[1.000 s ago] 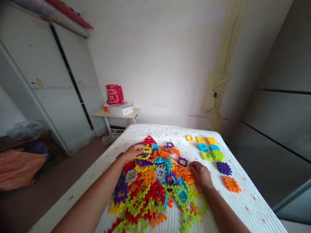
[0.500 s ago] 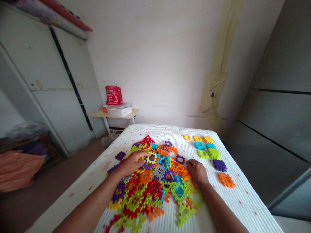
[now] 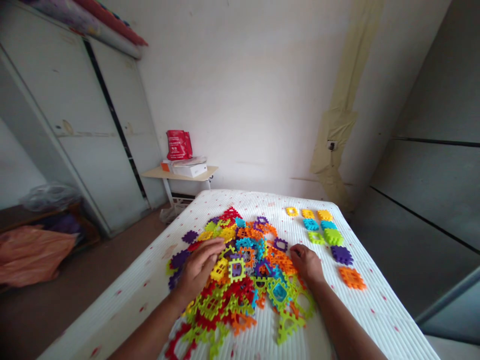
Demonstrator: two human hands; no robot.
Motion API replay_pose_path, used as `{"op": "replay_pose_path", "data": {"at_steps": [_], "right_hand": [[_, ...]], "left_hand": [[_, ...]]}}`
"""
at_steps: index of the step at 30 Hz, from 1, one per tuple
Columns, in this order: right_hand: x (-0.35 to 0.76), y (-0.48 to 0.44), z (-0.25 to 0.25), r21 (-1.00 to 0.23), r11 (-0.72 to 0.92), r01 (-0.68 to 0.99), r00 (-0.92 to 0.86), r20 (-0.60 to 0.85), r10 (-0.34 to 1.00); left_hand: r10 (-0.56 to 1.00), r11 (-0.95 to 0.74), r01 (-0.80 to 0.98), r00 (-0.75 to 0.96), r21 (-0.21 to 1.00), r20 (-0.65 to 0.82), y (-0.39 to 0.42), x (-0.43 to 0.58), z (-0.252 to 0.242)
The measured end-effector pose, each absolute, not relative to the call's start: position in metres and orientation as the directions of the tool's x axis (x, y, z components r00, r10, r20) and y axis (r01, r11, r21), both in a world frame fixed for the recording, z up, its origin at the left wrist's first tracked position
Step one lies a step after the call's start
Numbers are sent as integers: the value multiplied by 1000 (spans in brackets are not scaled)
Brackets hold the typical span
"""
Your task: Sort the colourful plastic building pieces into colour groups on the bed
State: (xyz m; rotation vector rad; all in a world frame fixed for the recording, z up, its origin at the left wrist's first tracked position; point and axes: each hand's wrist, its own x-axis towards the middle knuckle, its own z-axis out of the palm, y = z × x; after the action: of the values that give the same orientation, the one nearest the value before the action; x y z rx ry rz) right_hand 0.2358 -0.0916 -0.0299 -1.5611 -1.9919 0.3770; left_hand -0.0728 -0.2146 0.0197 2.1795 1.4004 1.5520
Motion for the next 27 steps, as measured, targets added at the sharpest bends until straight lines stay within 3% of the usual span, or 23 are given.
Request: {"op": "replay_pose_path", "data": {"at_steps": [3,5,10,15,27], "right_hand": [[237,-89,-33,-549,277,789,-148,268,952],[238,-88,-35,-550,282,786,-141,285,948],[239,-86,-38,-554,268,788,-132,273,953],[241,-85,-39,-566,287,773,-151,276,949],[249,-77,-41,-701,215,679,-52,246,968]], "left_hand": [[711,-433,609,-222,664,667,-209,-87,14],[701,-351,648,-297,676,649,-206,-95,9],[756,-217,755,-272,619,596,-206,-108,0],[740,-116,764,-360,635,568,-202,-124,-4],[722,-51,714,-457,698,520,-198,-137,-11]]}}
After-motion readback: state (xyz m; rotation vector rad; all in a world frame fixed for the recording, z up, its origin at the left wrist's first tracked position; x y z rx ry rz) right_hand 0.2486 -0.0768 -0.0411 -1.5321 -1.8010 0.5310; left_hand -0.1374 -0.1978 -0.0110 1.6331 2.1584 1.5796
